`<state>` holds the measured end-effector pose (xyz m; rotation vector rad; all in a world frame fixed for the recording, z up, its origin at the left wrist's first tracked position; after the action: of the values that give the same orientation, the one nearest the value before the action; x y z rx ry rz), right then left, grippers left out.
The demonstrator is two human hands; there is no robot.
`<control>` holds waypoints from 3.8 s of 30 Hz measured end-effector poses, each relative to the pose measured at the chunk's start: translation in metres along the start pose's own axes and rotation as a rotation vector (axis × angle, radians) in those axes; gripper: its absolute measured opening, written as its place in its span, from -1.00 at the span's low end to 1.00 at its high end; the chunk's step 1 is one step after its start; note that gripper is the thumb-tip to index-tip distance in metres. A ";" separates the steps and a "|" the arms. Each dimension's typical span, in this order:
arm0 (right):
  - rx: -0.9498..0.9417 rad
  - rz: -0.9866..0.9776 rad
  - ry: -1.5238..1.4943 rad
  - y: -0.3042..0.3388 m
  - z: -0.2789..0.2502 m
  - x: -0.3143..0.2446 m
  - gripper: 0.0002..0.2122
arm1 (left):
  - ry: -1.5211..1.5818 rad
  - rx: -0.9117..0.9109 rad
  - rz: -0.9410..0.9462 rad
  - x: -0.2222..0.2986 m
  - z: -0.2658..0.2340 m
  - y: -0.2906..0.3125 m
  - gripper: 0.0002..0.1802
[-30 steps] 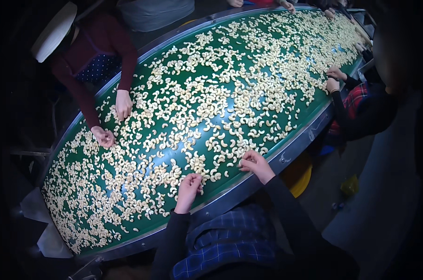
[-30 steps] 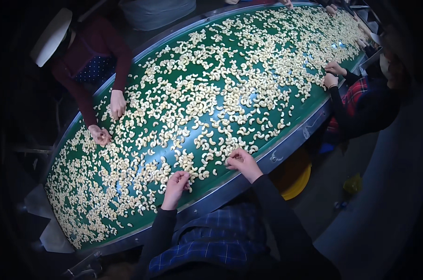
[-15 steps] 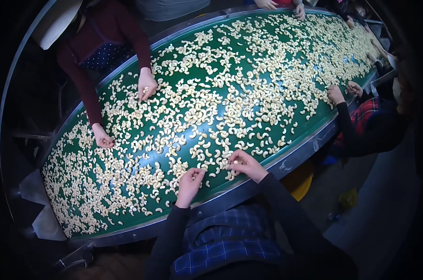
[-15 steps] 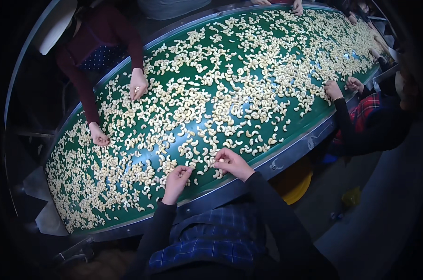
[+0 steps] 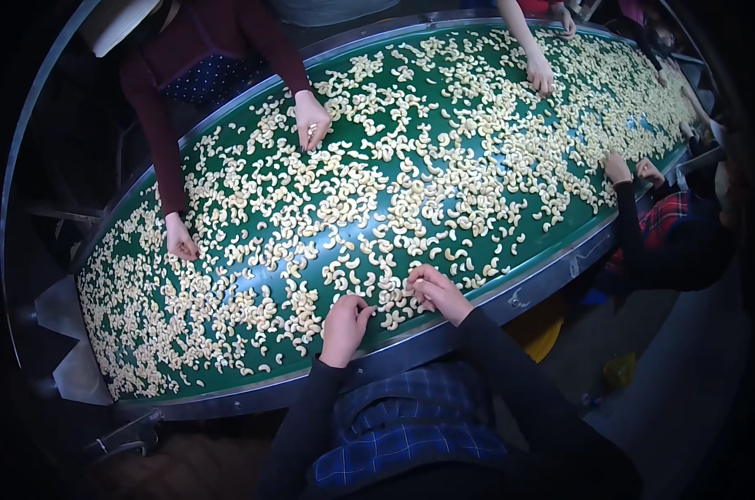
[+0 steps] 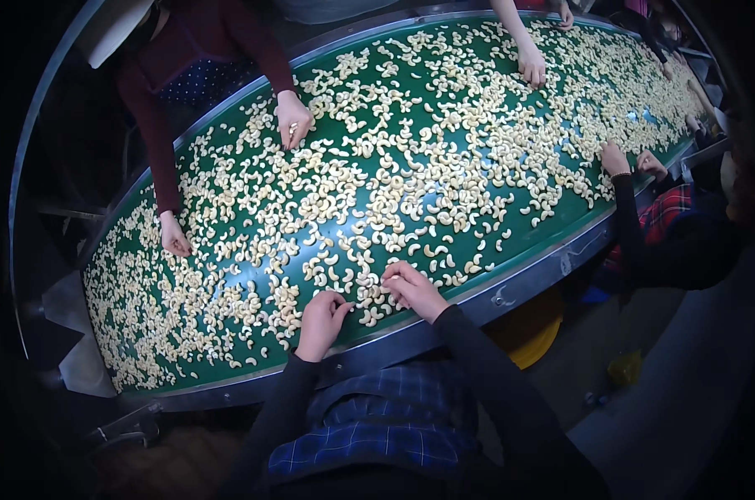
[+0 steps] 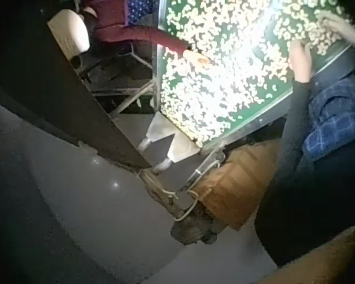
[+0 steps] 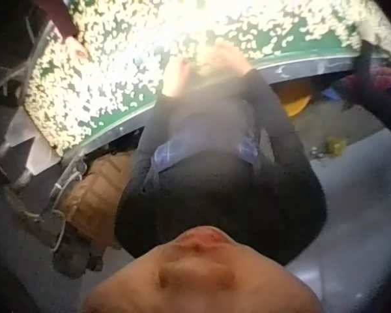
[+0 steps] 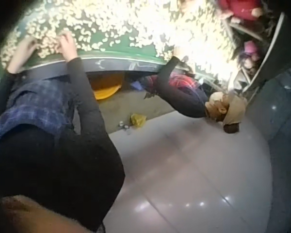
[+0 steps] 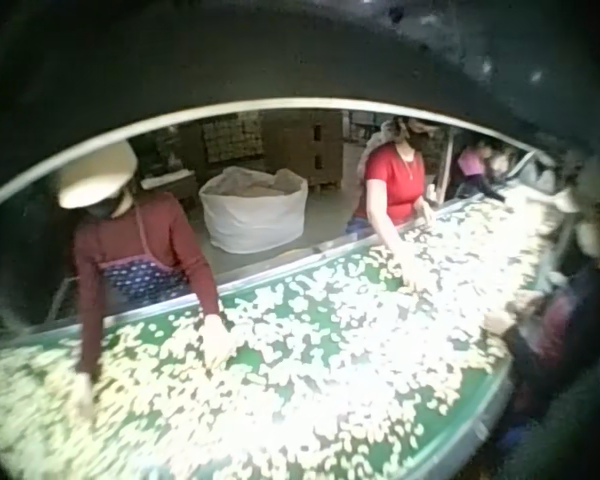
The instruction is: The person sorts cashew nuts moving along a conveyor belt by picking through them and collecting selected nuts by hand.
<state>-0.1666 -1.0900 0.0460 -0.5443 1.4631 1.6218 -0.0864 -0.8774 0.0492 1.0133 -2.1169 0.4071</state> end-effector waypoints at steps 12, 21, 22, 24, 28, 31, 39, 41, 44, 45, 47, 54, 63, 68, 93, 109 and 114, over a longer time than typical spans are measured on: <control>0.194 -0.250 0.452 0.002 0.009 -0.008 -0.82 | 1.603 -0.061 -0.617 0.029 0.031 0.015 -0.67; 0.206 -0.383 0.828 -0.012 0.014 -0.001 -0.86 | 1.394 0.037 -0.499 0.012 0.013 0.018 -0.67; 0.205 -0.383 0.828 -0.012 0.007 -0.003 -0.86 | 1.395 0.038 -0.499 0.011 0.012 0.018 -0.67; -0.072 0.063 0.157 -0.013 -0.002 -0.001 -0.91 | 1.255 0.074 -0.571 0.005 0.011 0.020 -0.69; -0.127 -0.048 0.143 -0.010 0.010 -0.007 -0.89 | 1.283 0.173 -0.695 0.013 0.010 0.021 -0.70; 0.111 -0.391 0.794 -0.021 0.030 0.000 -0.85 | 1.315 0.187 -0.665 0.017 0.011 0.018 -0.68; -0.114 -0.051 0.040 -0.041 -0.006 -0.006 -0.90 | 1.262 0.088 -0.639 0.006 0.022 0.019 -0.73; -0.069 -0.034 -0.090 -0.044 -0.007 -0.031 -0.87 | 1.250 0.066 -0.648 0.006 0.019 0.020 -0.73; 0.214 -0.366 0.627 -0.065 0.000 -0.054 -0.88 | 1.272 0.013 -0.638 0.008 0.013 0.011 -0.69; 0.263 -0.411 0.773 -0.073 0.004 -0.054 -0.86 | 1.134 0.005 -0.649 0.006 0.008 0.002 -0.64; 0.248 -0.423 0.923 -0.083 0.007 -0.051 -0.84 | 0.899 0.094 -0.630 0.002 0.000 -0.015 -0.57; 0.110 -0.168 0.780 -0.027 -0.002 -0.056 -0.76 | -0.174 0.249 -0.334 -0.016 -0.035 -0.059 -0.74; 0.154 -0.059 0.626 0.020 -0.068 -0.033 -0.58 | -0.223 0.186 -0.011 0.053 0.022 -0.150 -0.83; 0.197 -0.052 0.577 0.028 -0.092 -0.038 -0.63 | -0.013 0.150 -0.035 0.020 0.038 -0.158 -0.80; 1.022 -0.217 -0.553 0.222 -0.460 0.000 -0.72 | -0.281 0.323 -0.203 0.031 0.033 -0.221 -0.87; 0.677 -0.367 0.470 0.084 -0.412 -0.103 -0.93 | -0.166 0.326 0.022 0.209 0.197 -0.267 -0.88; 0.479 -0.355 0.698 0.035 -0.385 -0.125 -0.90 | 0.561 0.028 -0.341 0.211 0.194 -0.247 -0.94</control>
<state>-0.2141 -1.4916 0.0814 -1.0763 2.0297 0.7768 -0.0777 -1.2554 0.0668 1.0984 -1.4156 0.4834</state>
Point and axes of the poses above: each hand's wrist, its own y-axis away from the middle knuckle, its own z-axis out of the palm, x = y × z, the point moved 2 cm from there along -y, towards the middle knuckle, and after that the axes turned 6 degrees about z, right-handed, at the moved point
